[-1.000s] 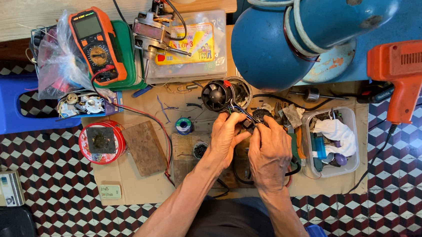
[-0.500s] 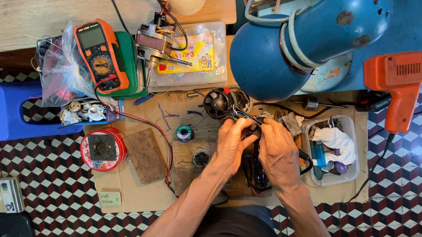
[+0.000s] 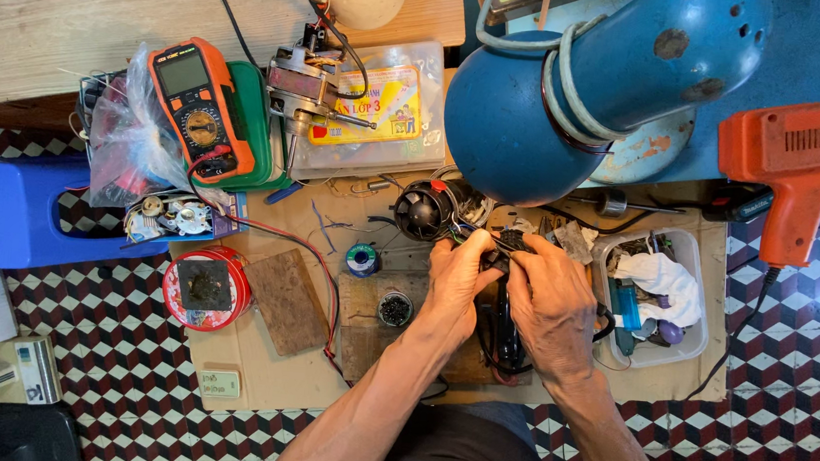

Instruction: The person repairs a hair dryer by stripping wires, connecting them to a switch, and securing the connections with electrical tape. They then reassemble the hair dryer housing.

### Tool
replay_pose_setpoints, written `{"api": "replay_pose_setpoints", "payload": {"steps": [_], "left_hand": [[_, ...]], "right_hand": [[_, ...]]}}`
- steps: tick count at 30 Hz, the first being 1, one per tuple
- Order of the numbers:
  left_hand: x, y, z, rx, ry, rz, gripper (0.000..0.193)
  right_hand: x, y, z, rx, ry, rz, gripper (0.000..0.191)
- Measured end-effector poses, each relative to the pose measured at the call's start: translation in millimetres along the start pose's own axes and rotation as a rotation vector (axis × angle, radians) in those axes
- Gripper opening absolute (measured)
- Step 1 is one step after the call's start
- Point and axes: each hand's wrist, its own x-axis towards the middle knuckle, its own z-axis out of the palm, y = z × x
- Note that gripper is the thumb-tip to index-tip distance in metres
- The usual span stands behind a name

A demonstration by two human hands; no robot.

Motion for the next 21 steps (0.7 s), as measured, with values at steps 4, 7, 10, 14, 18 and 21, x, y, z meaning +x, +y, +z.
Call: {"api": "replay_pose_setpoints", "payload": {"steps": [4,7,10,14,18,21], "left_hand": [[2,-2,1,0.039,0.025,0.006,0.052],[5,-5,5,0.058,0.082,-0.011,0.049],[4,-6,6,0.033,0.034,0.016,0.041],[5,-4,7,0.057,0.061,0.001,0.036],[4,-3,6,0.05,0.053,0.004,0.037],[5,-2,4,0.053,0.057,-0.003,0.041]], "right_hand": [[-1,-1,6,0.087,0.001,0.247,0.021],[4,9,6,0.152,-0.128,0.488,0.029],[13,27,4,0.367,-0.217,0.607,0.026],[21,44,2,0.572,-0.351,0.727,0.022],[24,45,3,0.589,-0.401,0.662,0.023],[23,41,4,0.39,-0.38,0.591,0.023]]}}
